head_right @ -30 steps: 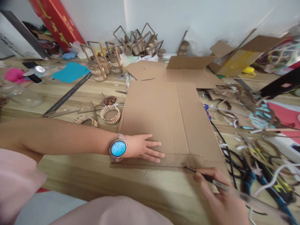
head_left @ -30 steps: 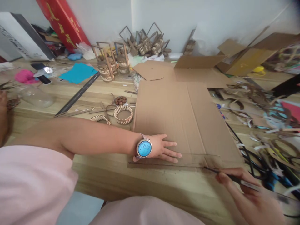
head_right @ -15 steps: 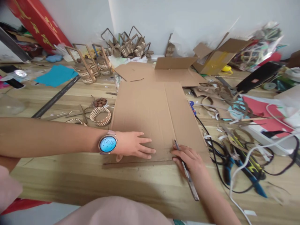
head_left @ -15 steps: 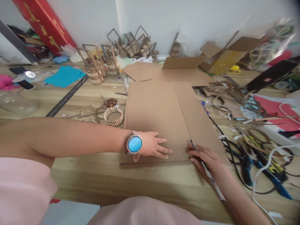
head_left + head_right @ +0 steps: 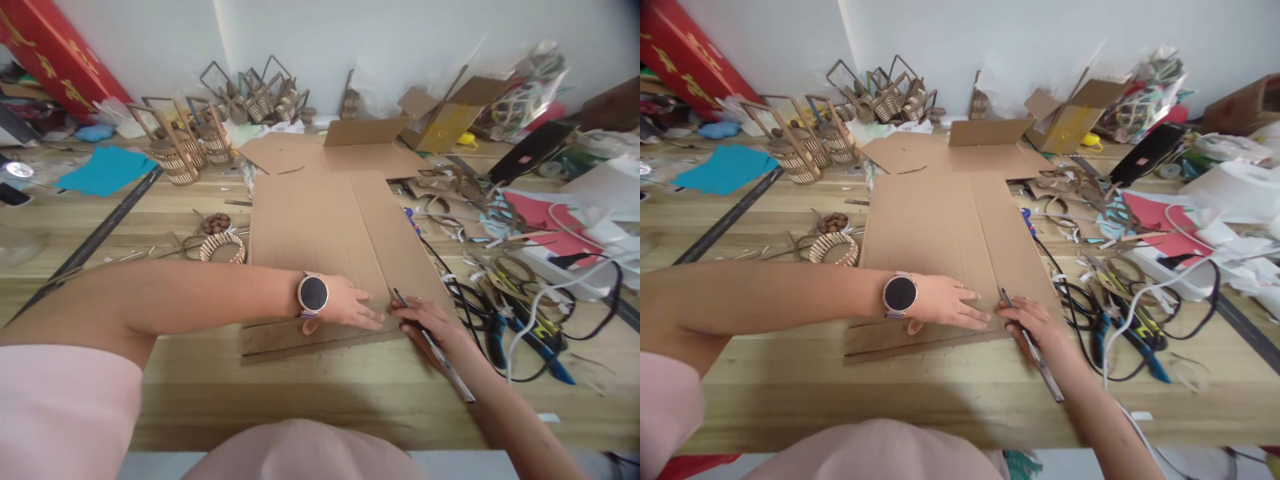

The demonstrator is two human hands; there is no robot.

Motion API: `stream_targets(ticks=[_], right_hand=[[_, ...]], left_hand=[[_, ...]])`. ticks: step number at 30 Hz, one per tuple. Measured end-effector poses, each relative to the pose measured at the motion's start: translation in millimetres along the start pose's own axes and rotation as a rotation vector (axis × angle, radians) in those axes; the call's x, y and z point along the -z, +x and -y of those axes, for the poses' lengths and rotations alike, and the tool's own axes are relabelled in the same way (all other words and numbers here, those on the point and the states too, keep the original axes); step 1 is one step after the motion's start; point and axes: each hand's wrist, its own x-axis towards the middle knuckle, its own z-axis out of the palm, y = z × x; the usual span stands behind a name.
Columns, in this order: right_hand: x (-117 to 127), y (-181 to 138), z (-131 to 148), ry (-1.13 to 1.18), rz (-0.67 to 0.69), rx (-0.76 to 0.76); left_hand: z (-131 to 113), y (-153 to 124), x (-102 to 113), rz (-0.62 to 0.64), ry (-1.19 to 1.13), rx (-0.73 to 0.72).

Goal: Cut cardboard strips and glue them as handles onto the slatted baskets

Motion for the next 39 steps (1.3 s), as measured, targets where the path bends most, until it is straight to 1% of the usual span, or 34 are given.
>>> stream_targets(ticks=[4,8,10,12,13,15,17,19,20,22,24,26,29,31,33,35,37,39], right_hand=[[3.4,2.5,5.7,0.000,0.011,-0.007],[3.6,1.7,8.1,0.003,0.017,-0.022],[3.1,0.6,8.5,0.001,0.007,-0.019],[2.3,-0.4,8.5,0.003,0.002,-0.030],[1.8,-0.8,8.1,0.003,0.002,-0.039],[0.9,-1.3,6.7,0.005,0.008,-0.056],[0.5,-1.8,5.4,0.014,0.014,-0.072],[1.6,-2.2,7.2,0.024,-0.007,-0.110],[2.9,-2.4,10.4,0.027,-0.031,-0.139],[7.3,-2.1,23.1,0.043,-0.076,-0.216],[12.3,-0.3,43.6,0.096,-0.092,-0.290],[15.2,3.4,67.1,0.185,-0.137,-0.310],[12.0,10.6,94.7,0.270,-0.176,-0.306],[6.2,14.6,103.2,0.287,-0.171,-0.319],[0.6,16.9,105.0,0.292,-0.158,-0.334],[-3.2,17.5,103.6,0.296,-0.150,-0.338],[-5.4,17.3,101.9,0.300,-0.140,-0.338],[-7.0,17.2,101.2,0.299,-0.138,-0.346]], left_hand=[[1.4,0.3,-3.7,0.021,0.053,0.006],[0.9,1.8,-5.2,0.036,-0.011,0.032],[2.0,3.0,-7.8,0.014,-0.090,0.098],[4.2,3.8,-12.0,-0.048,-0.136,0.139],[5.5,3.9,-14.3,-0.082,-0.136,0.128],[8.1,3.9,-18.4,-0.123,-0.102,0.049],[10.2,3.9,-20.7,-0.126,-0.075,-0.021],[11.0,4.5,-21.0,-0.125,-0.086,-0.031],[10.9,5.2,-20.7,-0.130,-0.106,-0.013],[9.9,7.0,-19.7,-0.146,-0.167,0.070],[8.3,8.8,-19.2,-0.145,-0.221,0.172],[6.9,9.7,-19.5,-0.136,-0.230,0.217],[6.2,8.4,-19.6,-0.150,-0.183,0.156],[6.3,6.3,-18.1,-0.164,-0.164,0.102],[5.9,4.2,-14.7,-0.136,-0.150,0.055],[4.7,2.7,-10.1,-0.060,-0.128,0.024],[2.9,1.8,-5.2,0.001,-0.104,0.018],[1.1,1.5,-1.4,0.017,-0.089,0.029]])
